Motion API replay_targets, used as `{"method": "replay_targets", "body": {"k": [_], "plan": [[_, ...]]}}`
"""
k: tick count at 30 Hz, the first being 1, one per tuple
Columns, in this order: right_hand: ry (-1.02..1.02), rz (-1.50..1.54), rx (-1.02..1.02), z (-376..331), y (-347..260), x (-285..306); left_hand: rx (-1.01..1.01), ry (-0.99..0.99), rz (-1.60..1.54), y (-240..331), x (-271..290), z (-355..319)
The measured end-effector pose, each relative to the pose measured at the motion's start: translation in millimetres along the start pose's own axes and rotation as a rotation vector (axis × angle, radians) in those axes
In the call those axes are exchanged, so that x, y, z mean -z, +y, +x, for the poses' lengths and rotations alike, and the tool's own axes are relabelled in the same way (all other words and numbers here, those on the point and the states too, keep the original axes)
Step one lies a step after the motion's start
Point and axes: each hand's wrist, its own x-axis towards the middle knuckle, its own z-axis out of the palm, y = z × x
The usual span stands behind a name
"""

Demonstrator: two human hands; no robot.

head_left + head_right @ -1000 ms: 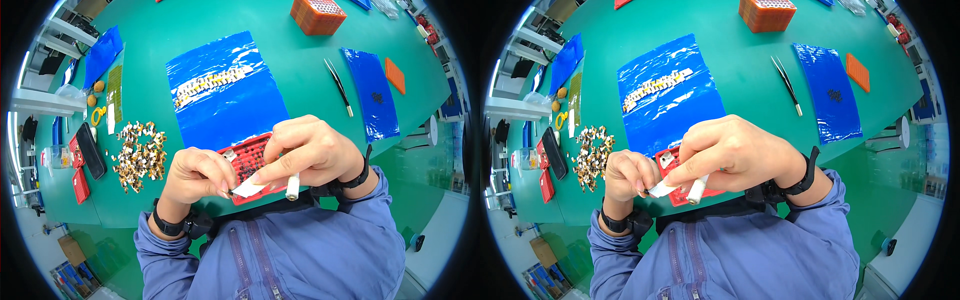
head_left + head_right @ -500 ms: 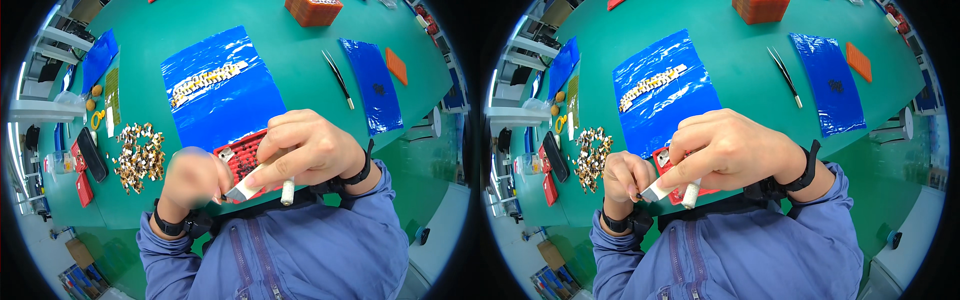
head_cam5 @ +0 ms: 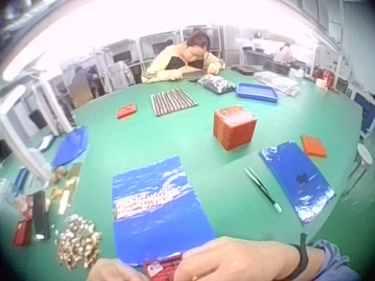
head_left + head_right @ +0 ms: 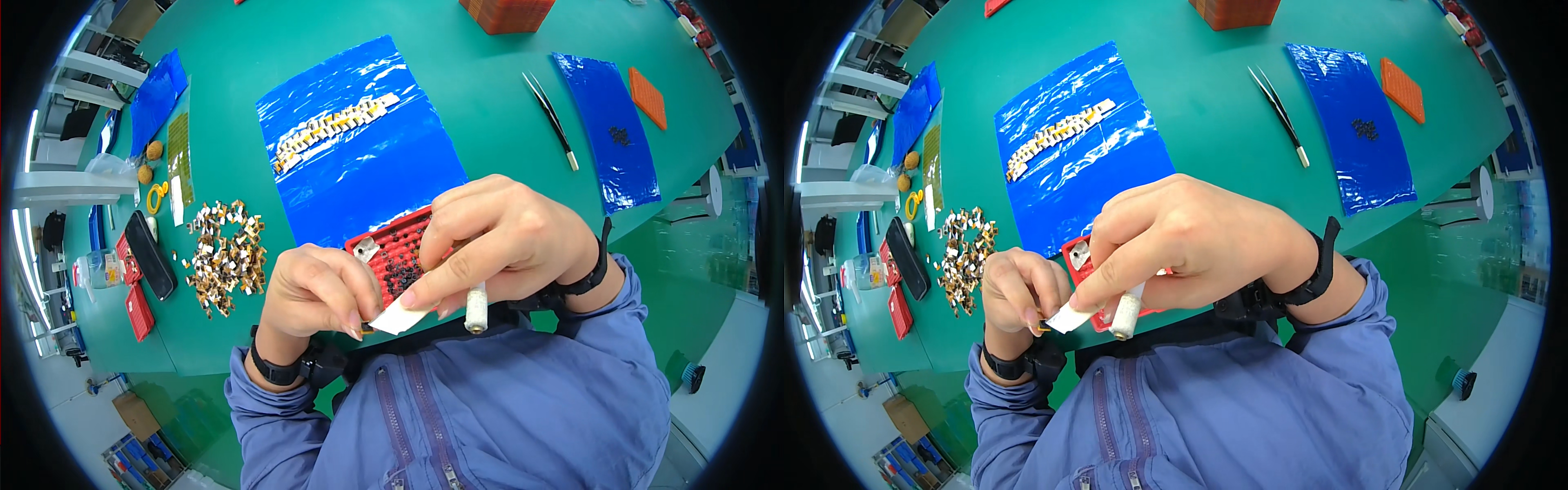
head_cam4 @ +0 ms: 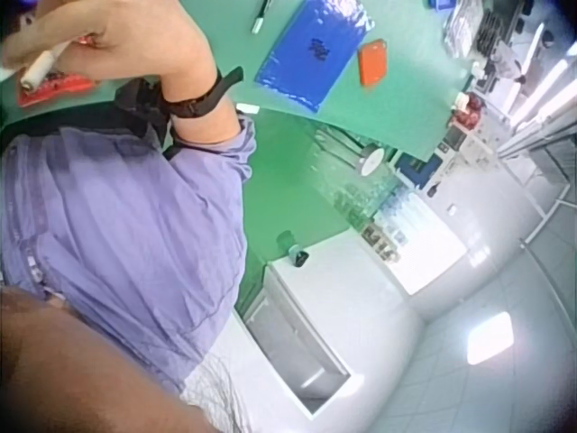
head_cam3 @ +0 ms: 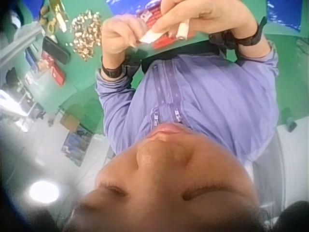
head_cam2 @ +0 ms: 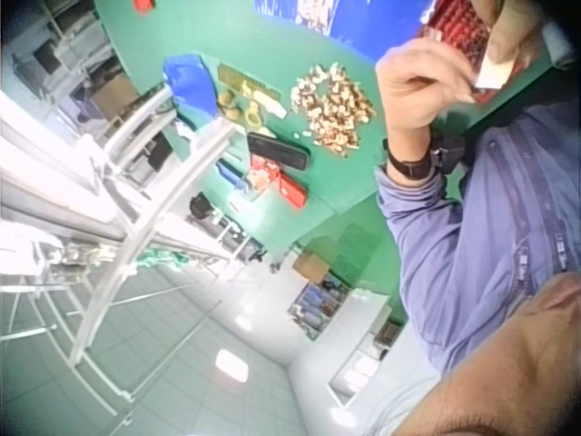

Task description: The person assembles small electronic components by hand, picking up individual pieces from a pile and inserting them into a white cylindrical holder. They use a white plastic tool to press the components into place and a metal blade to scrape or clean the holder's interior. The assembled units are placed onto a blue plastic sheet on the green workbench.

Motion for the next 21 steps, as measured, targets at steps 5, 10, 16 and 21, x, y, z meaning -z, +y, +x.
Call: {"method": "replay_targets", "body": {"k": [5, 10, 16, 21], "plan": [[-0.008, 0.044, -0.013, -1.6, 1.0, -1.3, 0.014, -0.001, 0.02, 1.2, -1.3, 0.7], [0.003, 0.051, 0.026, -2.7, 2.0, -1.4, 0.028, -0.001, 0.061, 1.6, -1.7, 1.2], [-0.022, 0.062, -0.021, -4.7, 0.1, 1.2, 0.051, 0.007, 0.095, 3.0, -3.2, 1.9], [-0.022, 0.057, -0.032, -4.7, 0.6, 1.7, 0.063, 0.028, 0.155, 3.9, -3.3, 0.4]]}}
